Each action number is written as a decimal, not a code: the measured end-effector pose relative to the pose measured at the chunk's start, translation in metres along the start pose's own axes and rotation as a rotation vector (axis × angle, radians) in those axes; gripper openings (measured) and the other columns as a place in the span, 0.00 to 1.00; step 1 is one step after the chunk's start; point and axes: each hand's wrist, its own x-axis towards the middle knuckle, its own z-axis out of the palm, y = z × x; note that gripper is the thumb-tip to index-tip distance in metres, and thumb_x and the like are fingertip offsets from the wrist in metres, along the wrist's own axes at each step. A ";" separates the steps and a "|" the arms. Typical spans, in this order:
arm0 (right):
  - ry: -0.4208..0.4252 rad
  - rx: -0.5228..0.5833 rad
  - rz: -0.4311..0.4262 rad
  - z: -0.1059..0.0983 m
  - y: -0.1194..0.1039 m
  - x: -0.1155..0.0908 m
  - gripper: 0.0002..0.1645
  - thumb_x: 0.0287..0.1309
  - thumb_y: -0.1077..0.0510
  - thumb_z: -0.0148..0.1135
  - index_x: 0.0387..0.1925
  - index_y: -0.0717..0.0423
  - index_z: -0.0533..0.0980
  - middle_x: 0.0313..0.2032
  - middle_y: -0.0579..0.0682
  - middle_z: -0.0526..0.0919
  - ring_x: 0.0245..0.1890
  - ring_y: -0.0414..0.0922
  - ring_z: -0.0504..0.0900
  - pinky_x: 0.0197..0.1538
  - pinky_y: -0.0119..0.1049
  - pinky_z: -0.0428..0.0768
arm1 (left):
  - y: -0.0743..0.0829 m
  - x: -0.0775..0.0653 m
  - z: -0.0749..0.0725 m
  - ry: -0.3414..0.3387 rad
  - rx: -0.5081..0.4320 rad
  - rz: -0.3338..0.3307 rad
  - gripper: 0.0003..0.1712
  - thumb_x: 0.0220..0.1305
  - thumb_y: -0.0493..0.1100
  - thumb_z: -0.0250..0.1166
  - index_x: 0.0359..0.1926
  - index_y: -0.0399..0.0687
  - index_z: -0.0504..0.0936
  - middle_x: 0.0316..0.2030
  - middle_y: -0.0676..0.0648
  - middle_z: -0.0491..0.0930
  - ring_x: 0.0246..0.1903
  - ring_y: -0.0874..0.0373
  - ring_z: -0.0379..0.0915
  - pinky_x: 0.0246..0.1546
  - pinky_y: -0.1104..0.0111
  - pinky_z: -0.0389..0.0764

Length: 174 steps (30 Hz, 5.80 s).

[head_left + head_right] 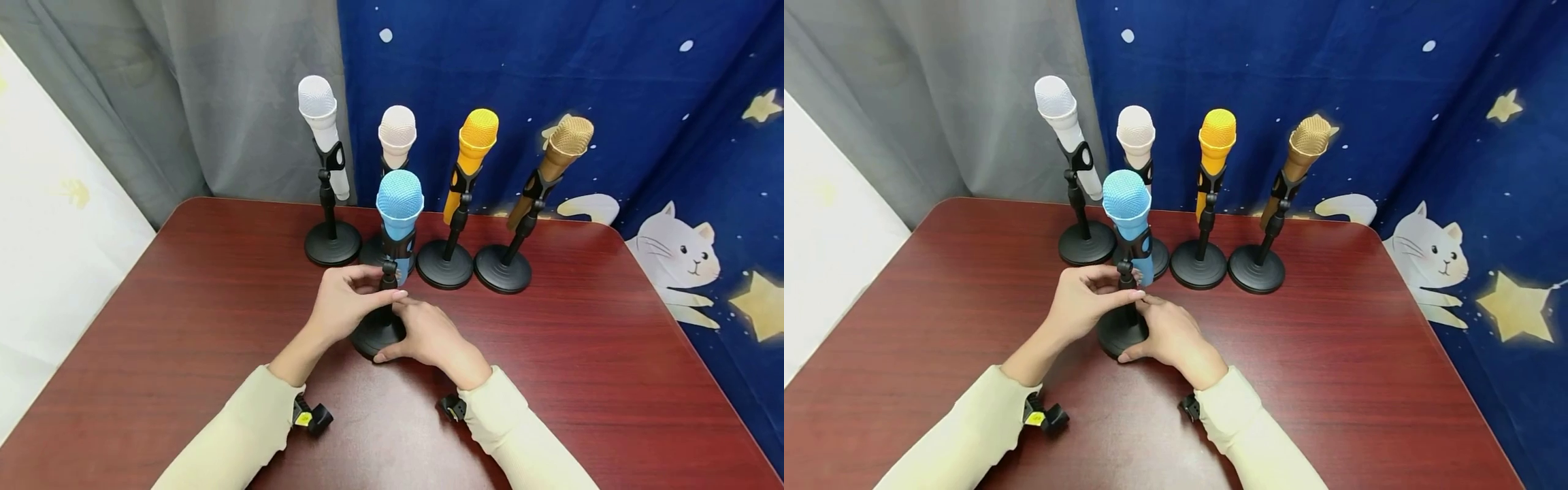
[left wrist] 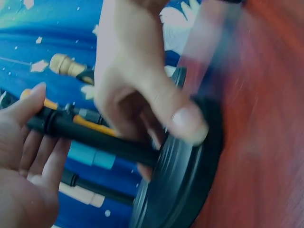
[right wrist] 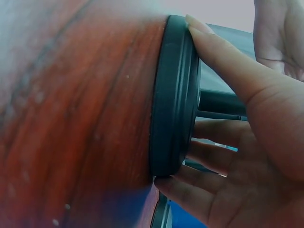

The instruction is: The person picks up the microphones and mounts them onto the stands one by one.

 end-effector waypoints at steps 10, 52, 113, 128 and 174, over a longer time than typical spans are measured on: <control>-0.014 -0.015 -0.022 -0.001 0.001 0.001 0.50 0.40 0.35 0.81 0.61 0.56 0.77 0.63 0.51 0.80 0.58 0.50 0.82 0.58 0.49 0.81 | -0.006 0.023 -0.019 -0.340 -0.121 0.092 0.18 0.56 0.32 0.75 0.49 0.33 0.87 0.45 0.35 0.88 0.44 0.58 0.88 0.50 0.66 0.86; 0.085 0.041 -0.047 0.003 0.002 -0.004 0.36 0.40 0.43 0.83 0.50 0.52 0.80 0.42 0.48 0.87 0.43 0.49 0.87 0.48 0.48 0.84 | 0.007 -0.018 0.066 0.517 -0.095 0.073 0.17 0.59 0.40 0.75 0.44 0.40 0.77 0.41 0.43 0.80 0.36 0.56 0.81 0.40 0.73 0.81; 0.028 -0.034 -0.004 0.005 -0.006 -0.013 0.53 0.47 0.37 0.78 0.72 0.50 0.69 0.72 0.53 0.70 0.74 0.52 0.68 0.69 0.52 0.73 | -0.017 -0.022 -0.033 -0.607 0.784 0.152 0.40 0.59 0.48 0.75 0.71 0.48 0.72 0.73 0.47 0.69 0.70 0.52 0.69 0.68 0.55 0.73; 0.080 -0.121 -0.020 0.000 0.006 -0.045 0.42 0.43 0.38 0.80 0.59 0.49 0.79 0.64 0.51 0.80 0.61 0.49 0.82 0.56 0.48 0.82 | -0.006 -0.030 0.002 -0.698 0.939 0.228 0.45 0.55 0.54 0.76 0.70 0.44 0.72 0.70 0.40 0.70 0.70 0.48 0.70 0.64 0.54 0.77; -0.019 -0.255 0.147 -0.083 0.158 -0.141 0.40 0.48 0.52 0.79 0.58 0.71 0.76 0.58 0.71 0.79 0.50 0.62 0.85 0.49 0.56 0.83 | 0.029 0.014 0.258 -0.599 1.326 0.224 0.29 0.63 0.63 0.67 0.65 0.69 0.78 0.66 0.56 0.75 0.68 0.64 0.69 0.57 0.72 0.80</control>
